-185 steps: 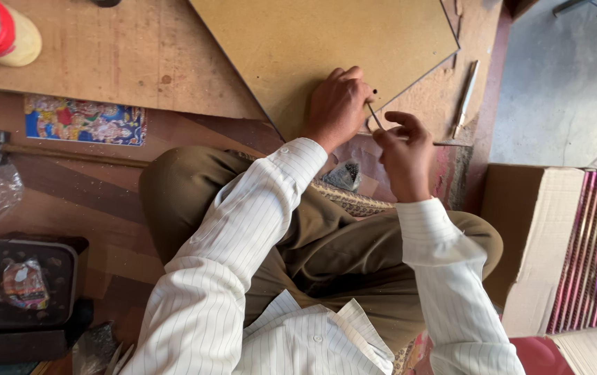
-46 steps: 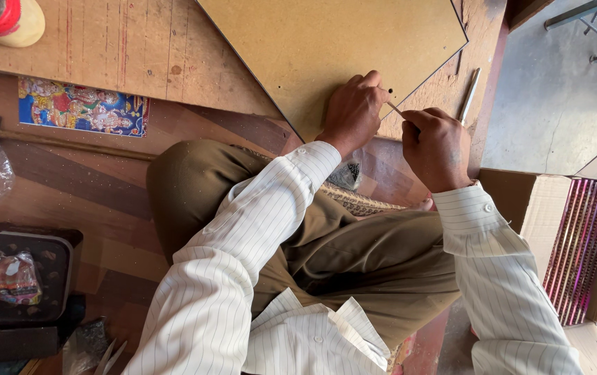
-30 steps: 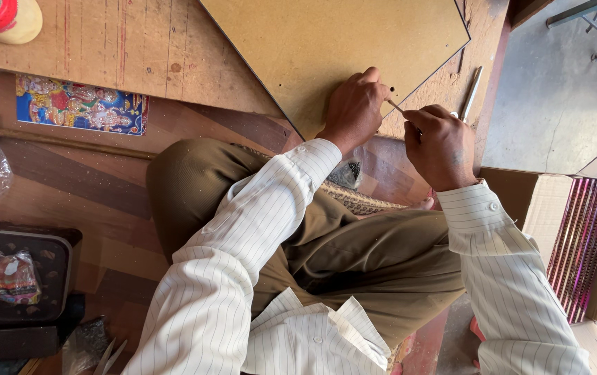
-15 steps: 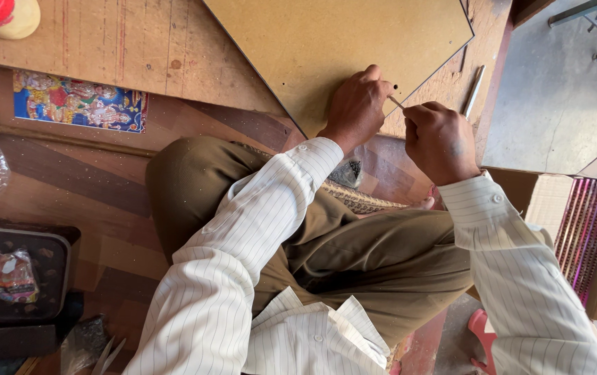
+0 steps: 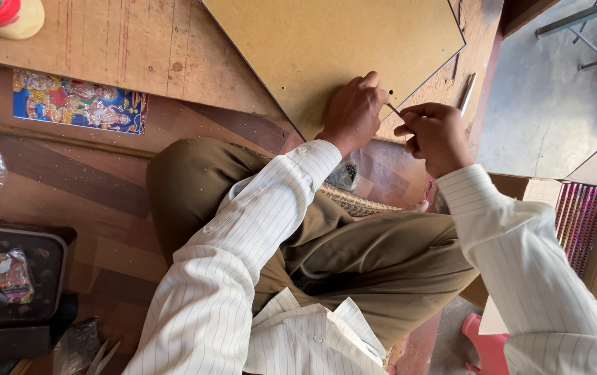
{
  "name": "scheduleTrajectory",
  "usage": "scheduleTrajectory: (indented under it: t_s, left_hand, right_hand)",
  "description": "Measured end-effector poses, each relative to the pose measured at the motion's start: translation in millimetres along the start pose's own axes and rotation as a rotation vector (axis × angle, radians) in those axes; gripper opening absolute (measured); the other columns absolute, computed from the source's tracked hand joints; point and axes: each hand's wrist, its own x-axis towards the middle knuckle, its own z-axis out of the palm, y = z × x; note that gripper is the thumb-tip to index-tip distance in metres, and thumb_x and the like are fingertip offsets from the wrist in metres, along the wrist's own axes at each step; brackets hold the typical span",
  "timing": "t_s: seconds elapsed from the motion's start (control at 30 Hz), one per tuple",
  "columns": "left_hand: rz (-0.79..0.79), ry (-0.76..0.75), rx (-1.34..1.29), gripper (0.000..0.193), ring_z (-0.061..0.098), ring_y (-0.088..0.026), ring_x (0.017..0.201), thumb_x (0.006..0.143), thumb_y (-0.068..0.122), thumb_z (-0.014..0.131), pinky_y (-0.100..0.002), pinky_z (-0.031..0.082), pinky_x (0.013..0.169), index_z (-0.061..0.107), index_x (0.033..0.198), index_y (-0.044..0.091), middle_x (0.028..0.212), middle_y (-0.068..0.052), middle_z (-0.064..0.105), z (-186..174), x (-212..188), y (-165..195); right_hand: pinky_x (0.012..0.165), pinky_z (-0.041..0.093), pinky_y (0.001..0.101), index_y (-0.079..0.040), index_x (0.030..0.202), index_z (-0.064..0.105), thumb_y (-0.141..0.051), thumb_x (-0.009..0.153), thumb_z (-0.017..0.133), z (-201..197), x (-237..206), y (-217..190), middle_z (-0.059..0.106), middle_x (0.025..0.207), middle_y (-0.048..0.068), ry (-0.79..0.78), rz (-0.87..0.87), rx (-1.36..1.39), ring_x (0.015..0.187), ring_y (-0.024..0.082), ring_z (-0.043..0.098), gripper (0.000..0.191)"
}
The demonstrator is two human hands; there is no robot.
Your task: The person is assembling a picture frame by inserting and tightening screws into a cardboard backing board. They use a screwdriver to secure the screws into pre-drilled holes.
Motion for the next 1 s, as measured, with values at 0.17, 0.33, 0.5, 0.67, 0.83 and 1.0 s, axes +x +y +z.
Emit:
scheduleTrajectory:
  t_s: [0.17,0.33,0.5,0.67,0.83,1.0]
  left_hand:
    - [0.004,0.032,-0.008,0.024,0.068,-0.031,0.093,0.076,-0.01,0.061,-0.042,0.056,0.077,0.077,0.086,0.004,0.095,-0.014,0.066,0.6,0.8,-2.3]
    - [0.01,0.039,-0.037,0.027,0.068,-0.032,0.092,0.073,-0.01,0.061,-0.044,0.056,0.076,0.077,0.089,0.004,0.093,-0.014,0.066,3.0,1.2,-4.8]
    - [-0.017,-0.035,0.023,0.018,0.068,-0.032,0.093,0.076,-0.007,0.062,-0.044,0.056,0.077,0.075,0.082,0.003,0.094,-0.015,0.065,1.5,3.0,-3.9]
    - [-0.003,-0.023,0.013,0.018,0.067,-0.032,0.092,0.078,-0.007,0.061,-0.043,0.056,0.077,0.075,0.083,0.004,0.094,-0.014,0.066,1.0,2.6,-2.8]
    - [-0.026,-0.035,0.003,0.024,0.068,-0.03,0.093,0.077,-0.008,0.06,-0.042,0.056,0.076,0.077,0.087,0.005,0.095,-0.013,0.067,1.5,1.5,-1.9]
    - [-0.034,-0.029,-0.036,0.027,0.068,-0.029,0.092,0.078,-0.009,0.06,-0.041,0.056,0.076,0.077,0.092,0.005,0.096,-0.013,0.068,2.3,1.2,-1.8]
  right_hand:
    - [0.059,0.057,0.0345,-0.005,0.108,0.078,-0.01,0.088,0.07,9.3,-7.7,18.7,0.074,0.085,0.012,0.195,-0.686,-0.666,0.064,0.023,0.071,0.022]
    - [0.065,0.056,0.0383,-0.008,0.108,0.081,-0.013,0.091,0.077,5.5,-2.0,31.0,0.073,0.083,0.016,0.252,-0.744,-0.859,0.066,0.028,0.07,0.018]
    - [0.044,0.035,0.0276,0.0,0.106,0.076,-0.014,0.094,0.073,-15.8,26.9,28.0,0.07,0.079,0.01,0.022,0.013,-0.042,0.054,0.014,0.049,0.018]
    - [0.043,0.034,0.0178,-0.003,0.107,0.073,-0.012,0.098,0.067,-33.1,46.8,18.9,0.07,0.085,0.008,-0.264,0.439,0.546,0.055,0.006,0.047,0.014]
    - [0.044,0.037,0.0231,-0.001,0.105,0.072,-0.01,0.094,0.068,-9.3,23.5,4.1,0.066,0.082,0.007,-0.052,0.276,0.175,0.055,0.011,0.05,0.015]
    - [0.043,0.04,0.0271,0.003,0.107,0.073,-0.005,0.087,0.071,3.7,-0.5,-5.1,0.063,0.075,0.006,0.026,0.154,0.073,0.052,0.013,0.054,0.021]
